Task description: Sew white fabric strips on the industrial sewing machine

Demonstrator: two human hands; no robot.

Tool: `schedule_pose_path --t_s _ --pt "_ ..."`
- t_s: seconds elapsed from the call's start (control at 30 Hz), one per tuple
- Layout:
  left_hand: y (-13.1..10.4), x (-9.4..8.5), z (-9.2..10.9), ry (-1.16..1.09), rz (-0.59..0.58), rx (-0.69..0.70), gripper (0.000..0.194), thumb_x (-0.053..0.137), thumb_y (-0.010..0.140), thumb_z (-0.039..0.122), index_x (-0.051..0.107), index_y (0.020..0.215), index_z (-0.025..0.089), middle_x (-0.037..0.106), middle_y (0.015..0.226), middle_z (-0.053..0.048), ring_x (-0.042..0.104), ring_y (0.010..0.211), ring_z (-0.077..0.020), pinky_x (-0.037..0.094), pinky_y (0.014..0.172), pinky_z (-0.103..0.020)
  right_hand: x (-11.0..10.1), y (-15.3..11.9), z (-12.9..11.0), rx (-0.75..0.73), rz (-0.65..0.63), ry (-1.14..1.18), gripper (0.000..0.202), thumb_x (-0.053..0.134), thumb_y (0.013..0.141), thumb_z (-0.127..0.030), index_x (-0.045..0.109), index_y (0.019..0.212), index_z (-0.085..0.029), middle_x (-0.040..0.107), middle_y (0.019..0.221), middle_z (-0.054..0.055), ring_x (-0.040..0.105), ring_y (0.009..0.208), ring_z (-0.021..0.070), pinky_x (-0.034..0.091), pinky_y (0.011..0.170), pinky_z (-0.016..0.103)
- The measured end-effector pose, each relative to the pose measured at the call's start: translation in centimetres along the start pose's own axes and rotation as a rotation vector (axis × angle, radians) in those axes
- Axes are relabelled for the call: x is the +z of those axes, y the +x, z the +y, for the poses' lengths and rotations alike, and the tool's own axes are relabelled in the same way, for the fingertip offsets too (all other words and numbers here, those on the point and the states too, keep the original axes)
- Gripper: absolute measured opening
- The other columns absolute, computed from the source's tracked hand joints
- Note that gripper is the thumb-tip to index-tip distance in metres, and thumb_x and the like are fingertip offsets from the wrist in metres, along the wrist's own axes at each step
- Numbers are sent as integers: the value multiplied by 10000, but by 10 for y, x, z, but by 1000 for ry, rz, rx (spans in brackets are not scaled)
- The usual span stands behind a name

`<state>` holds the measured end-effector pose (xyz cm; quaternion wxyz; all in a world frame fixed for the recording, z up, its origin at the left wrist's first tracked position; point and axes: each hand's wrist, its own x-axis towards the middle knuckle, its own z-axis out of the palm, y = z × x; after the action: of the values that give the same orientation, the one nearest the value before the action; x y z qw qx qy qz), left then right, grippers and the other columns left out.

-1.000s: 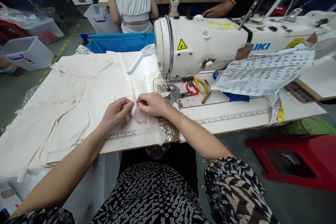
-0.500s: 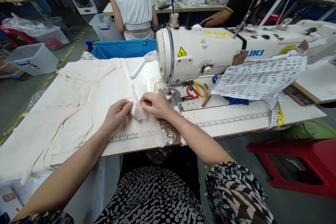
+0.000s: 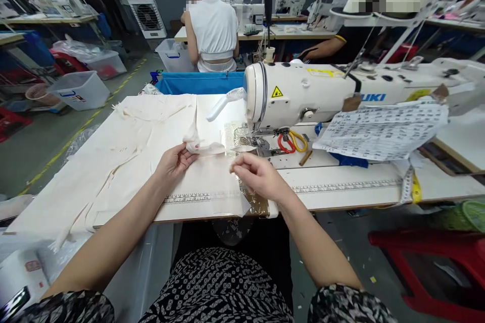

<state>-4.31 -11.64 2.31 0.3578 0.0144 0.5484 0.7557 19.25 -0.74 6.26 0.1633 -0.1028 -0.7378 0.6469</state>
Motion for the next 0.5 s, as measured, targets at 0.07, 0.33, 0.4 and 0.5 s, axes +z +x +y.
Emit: schedule_pose_path --t_s 0.07,0.33,0.4,0.5 --pt "1 0 -1 -25 7 -12 94 500 880 91 576 846 133 667 691 -32 669 624 -110 596 668 -235 -11 -26 -10 -60 135 -94 202 617 934 -410 632 894 -213 450 534 -88 395 404 83 326 368 220" --pt "-11 1 6 41 -171 -18 33 596 759 124 578 770 149 590 571 34 577 505 -79 525 567 -187 -22 -80 -57 -690 787 -123 21 731 871 -273 741 853 -277 389 459 -68 418 403 148 486 489 356" --pt "-22 -3 9 107 -275 -47 68 633 763 202 611 755 139 605 555 9 557 465 -100 488 501 -210 -14 -87 -61 -634 663 -173 60 684 905 -270 739 909 -294 439 478 -47 475 440 179 510 532 395" --pt "-44 -14 12 277 -429 -67 265 687 804 379 663 763 118 601 482 -33 571 427 -156 511 536 -286 -1 -99 -61 -486 423 -305 131 599 948 -269 720 946 -320 616 660 37 613 623 230 536 598 415"
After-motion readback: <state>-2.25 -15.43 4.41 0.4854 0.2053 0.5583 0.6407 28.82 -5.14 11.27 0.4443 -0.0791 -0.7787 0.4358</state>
